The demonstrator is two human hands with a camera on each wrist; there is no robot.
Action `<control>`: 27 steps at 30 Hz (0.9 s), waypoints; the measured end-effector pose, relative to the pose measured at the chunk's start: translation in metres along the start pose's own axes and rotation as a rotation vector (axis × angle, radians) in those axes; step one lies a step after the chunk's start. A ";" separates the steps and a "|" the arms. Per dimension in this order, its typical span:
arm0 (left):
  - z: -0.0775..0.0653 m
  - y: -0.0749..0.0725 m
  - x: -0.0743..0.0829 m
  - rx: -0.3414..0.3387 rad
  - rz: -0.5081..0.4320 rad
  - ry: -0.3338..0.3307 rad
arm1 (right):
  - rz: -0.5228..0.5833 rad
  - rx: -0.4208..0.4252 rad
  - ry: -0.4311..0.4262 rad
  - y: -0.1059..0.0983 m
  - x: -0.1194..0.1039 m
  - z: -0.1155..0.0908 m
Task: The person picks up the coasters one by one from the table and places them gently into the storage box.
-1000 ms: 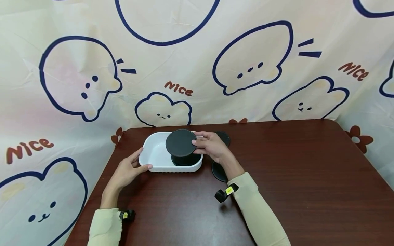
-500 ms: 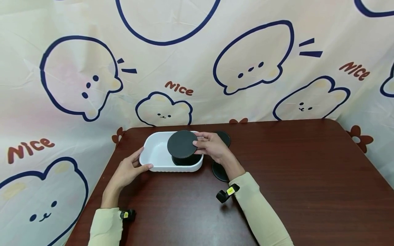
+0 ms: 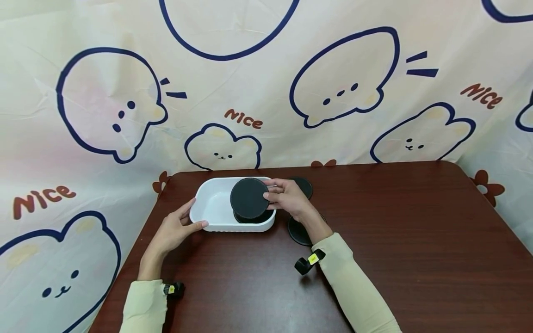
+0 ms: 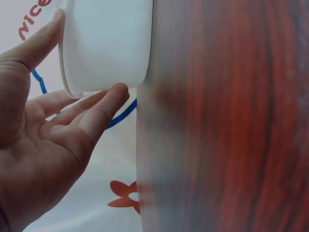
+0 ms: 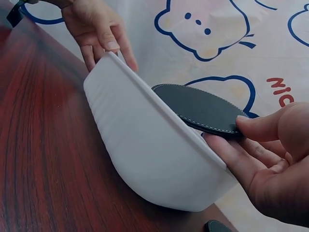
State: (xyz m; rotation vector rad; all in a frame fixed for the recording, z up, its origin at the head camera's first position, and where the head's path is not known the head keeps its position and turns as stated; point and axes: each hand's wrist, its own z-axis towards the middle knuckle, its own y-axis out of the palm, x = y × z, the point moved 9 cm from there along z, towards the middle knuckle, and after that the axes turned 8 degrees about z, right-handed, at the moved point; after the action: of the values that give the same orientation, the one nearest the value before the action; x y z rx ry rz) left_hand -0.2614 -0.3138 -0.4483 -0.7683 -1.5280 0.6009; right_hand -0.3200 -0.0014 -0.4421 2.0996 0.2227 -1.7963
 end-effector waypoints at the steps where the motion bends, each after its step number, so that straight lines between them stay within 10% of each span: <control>1: 0.000 0.000 0.000 0.001 0.002 0.000 | -0.012 0.000 -0.007 0.000 0.000 0.000; 18: 0.001 0.000 -0.001 0.004 0.012 -0.004 | -0.295 0.028 -0.125 0.010 -0.010 -0.003; 27: 0.001 0.000 0.000 0.005 0.012 0.008 | -0.595 0.110 -0.329 0.007 -0.035 -0.014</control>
State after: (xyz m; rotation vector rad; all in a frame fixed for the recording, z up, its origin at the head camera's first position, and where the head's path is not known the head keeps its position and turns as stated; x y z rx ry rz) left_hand -0.2622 -0.3142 -0.4483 -0.7755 -1.5155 0.6097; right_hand -0.3110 0.0011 -0.4053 1.8860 0.7344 -2.5073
